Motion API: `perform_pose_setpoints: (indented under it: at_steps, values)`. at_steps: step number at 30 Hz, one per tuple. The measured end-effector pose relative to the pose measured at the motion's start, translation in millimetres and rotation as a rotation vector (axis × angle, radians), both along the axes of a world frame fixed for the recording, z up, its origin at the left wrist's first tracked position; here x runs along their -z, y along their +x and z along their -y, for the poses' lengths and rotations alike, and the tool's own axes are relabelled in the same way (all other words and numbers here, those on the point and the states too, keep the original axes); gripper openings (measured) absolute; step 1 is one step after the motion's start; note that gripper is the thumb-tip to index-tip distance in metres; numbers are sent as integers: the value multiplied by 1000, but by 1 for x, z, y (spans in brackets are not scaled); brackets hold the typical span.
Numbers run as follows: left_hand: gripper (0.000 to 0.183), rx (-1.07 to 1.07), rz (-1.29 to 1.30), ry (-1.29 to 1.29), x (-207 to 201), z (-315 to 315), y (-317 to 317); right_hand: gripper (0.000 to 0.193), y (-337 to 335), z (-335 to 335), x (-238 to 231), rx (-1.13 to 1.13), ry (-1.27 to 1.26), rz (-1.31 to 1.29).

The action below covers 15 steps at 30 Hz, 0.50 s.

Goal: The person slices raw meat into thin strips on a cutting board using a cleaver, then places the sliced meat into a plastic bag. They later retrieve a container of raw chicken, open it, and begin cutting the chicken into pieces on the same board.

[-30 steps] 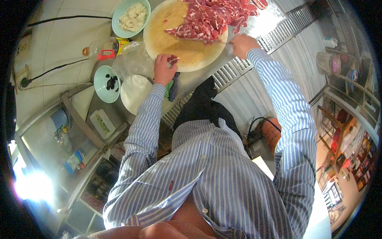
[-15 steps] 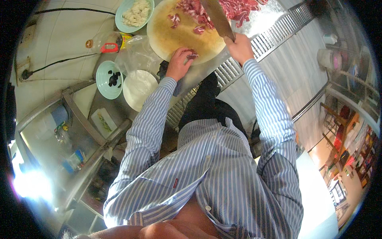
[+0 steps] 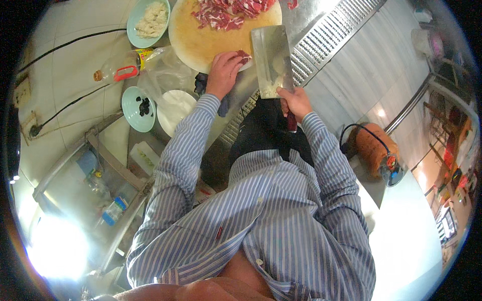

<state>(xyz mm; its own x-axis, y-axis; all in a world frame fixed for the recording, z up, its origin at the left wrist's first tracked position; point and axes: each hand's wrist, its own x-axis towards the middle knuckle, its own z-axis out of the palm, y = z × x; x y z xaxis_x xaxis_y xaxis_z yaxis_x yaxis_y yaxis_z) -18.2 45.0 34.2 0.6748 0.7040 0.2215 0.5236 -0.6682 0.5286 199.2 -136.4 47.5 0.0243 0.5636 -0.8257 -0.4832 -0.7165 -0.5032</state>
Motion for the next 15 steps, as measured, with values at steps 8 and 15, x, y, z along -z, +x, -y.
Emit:
perform_pose_setpoints:
  at_steps: [8,15]
  values:
    - [23,83,0,15,3,-8,7,37,-3,-1,19,16,54,-46]
    - [26,129,-40,28,-1,-12,10,35,4,-15,20,-64,18,-42]
